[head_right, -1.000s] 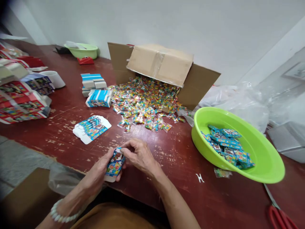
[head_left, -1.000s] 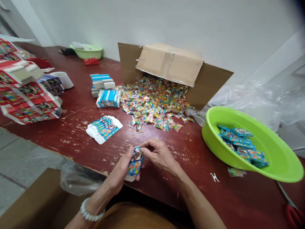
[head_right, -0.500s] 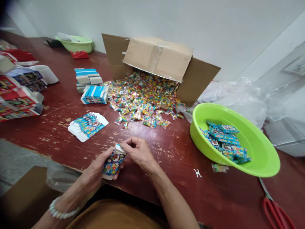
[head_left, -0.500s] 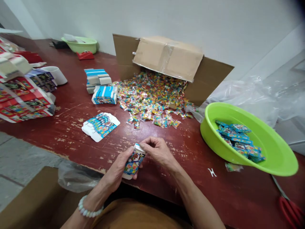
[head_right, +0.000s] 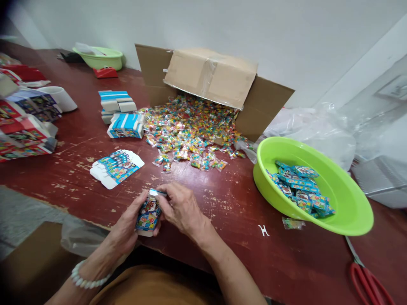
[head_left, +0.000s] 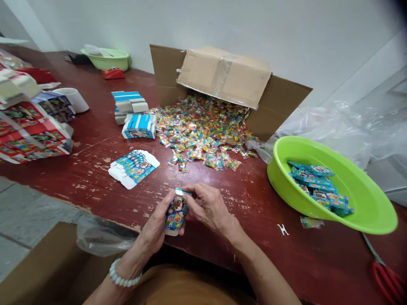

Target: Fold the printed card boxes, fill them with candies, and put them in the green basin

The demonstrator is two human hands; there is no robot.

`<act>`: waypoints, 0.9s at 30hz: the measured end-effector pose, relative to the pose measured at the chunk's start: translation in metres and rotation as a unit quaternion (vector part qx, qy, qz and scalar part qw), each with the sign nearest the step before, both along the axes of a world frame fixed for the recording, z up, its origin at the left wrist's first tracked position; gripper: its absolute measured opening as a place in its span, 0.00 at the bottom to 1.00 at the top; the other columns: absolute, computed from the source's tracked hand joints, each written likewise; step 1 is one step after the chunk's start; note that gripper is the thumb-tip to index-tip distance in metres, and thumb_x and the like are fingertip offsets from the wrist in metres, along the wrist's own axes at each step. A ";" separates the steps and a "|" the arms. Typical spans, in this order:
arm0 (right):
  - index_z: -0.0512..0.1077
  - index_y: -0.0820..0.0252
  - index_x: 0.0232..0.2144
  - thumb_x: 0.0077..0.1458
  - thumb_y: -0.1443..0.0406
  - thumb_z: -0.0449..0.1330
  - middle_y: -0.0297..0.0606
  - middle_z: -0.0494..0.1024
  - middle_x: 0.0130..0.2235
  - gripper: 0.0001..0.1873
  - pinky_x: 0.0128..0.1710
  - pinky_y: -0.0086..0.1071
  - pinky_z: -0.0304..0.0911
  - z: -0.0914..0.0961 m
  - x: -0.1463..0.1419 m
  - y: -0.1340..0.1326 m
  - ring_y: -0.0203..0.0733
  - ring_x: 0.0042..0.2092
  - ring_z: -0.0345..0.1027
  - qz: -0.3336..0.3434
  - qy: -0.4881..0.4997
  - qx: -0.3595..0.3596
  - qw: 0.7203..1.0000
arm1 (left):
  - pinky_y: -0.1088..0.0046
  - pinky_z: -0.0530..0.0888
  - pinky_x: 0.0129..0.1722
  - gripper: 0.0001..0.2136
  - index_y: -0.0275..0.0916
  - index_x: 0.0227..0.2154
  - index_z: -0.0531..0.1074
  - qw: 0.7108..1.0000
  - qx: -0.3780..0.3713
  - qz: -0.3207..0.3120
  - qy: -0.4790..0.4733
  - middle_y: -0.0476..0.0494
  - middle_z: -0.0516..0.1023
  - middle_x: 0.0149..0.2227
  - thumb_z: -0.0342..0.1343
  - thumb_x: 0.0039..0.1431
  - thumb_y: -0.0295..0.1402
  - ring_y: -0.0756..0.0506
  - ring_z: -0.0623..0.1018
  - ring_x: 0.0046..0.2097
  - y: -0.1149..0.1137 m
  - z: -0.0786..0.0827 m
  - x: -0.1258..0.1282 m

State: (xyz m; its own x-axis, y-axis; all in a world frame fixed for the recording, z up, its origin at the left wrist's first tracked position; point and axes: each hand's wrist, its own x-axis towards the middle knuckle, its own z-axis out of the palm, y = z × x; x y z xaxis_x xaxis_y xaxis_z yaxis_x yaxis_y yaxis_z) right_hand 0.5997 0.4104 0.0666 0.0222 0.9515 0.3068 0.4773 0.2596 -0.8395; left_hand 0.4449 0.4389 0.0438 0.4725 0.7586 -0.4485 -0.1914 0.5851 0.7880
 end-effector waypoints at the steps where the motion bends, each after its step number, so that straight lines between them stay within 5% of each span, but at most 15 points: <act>1: 0.78 0.58 0.38 0.61 0.63 0.57 0.38 0.80 0.33 0.10 0.38 0.33 0.65 -0.001 0.000 0.001 0.39 0.32 0.71 -0.017 0.011 -0.002 1.000 | 0.76 0.70 0.15 0.22 0.36 0.29 0.73 1.000 -0.005 0.001 -0.003 0.47 0.78 0.21 0.59 0.54 0.54 0.49 0.73 0.17 0.000 0.000 0.000; 5: 0.78 0.59 0.33 0.59 0.59 0.59 0.34 0.78 0.29 0.10 0.32 0.30 0.64 -0.006 0.000 0.003 0.36 0.29 0.69 -0.058 0.139 -0.059 0.987 | 0.75 0.71 0.16 0.20 0.36 0.30 0.73 1.000 -0.010 0.008 -0.019 0.46 0.78 0.21 0.58 0.54 0.51 0.48 0.74 0.17 -0.002 0.003 0.001; 11: 0.72 0.60 0.27 0.50 0.50 0.67 0.31 0.75 0.23 0.19 0.25 0.29 0.63 -0.007 -0.004 0.000 0.34 0.22 0.68 0.030 0.323 -0.192 0.926 | 0.75 0.70 0.15 0.18 0.37 0.31 0.72 1.000 0.002 0.023 -0.018 0.48 0.78 0.21 0.58 0.54 0.49 0.48 0.73 0.17 -0.003 -0.005 0.002; 20: 0.74 0.61 0.31 0.45 0.54 0.71 0.30 0.76 0.22 0.18 0.20 0.26 0.62 -0.006 -0.005 0.002 0.34 0.20 0.69 0.008 0.324 -0.240 0.915 | 0.76 0.70 0.18 0.25 0.35 0.30 0.74 1.000 0.005 -0.006 -0.010 0.45 0.79 0.24 0.58 0.53 0.58 0.50 0.74 0.18 -0.006 -0.008 0.000; 24: 0.73 0.60 0.27 0.42 0.54 0.72 0.30 0.76 0.22 0.18 0.21 0.27 0.64 -0.008 -0.002 0.004 0.35 0.20 0.69 0.018 0.364 -0.259 0.894 | 0.77 0.69 0.18 0.27 0.34 0.35 0.76 0.999 0.040 -0.018 -0.007 0.44 0.79 0.26 0.56 0.55 0.58 0.51 0.73 0.19 -0.007 -0.013 -0.001; 27: 0.73 0.61 0.26 0.42 0.55 0.71 0.30 0.77 0.24 0.17 0.21 0.27 0.65 -0.008 -0.002 0.005 0.34 0.21 0.69 0.008 0.350 -0.247 0.904 | 0.76 0.71 0.19 0.27 0.35 0.39 0.77 0.996 0.080 -0.014 0.023 0.44 0.79 0.27 0.56 0.56 0.57 0.50 0.73 0.20 -0.006 -0.018 -0.003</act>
State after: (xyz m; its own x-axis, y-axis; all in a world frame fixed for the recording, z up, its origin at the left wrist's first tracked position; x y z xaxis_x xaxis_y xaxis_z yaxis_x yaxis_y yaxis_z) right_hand 0.5977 0.4153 0.0586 0.0311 0.9704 -0.2395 -0.2159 -0.2275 -0.9496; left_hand 0.4416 0.4329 0.0254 0.4771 0.8085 -0.3445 -0.1383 0.4562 0.8791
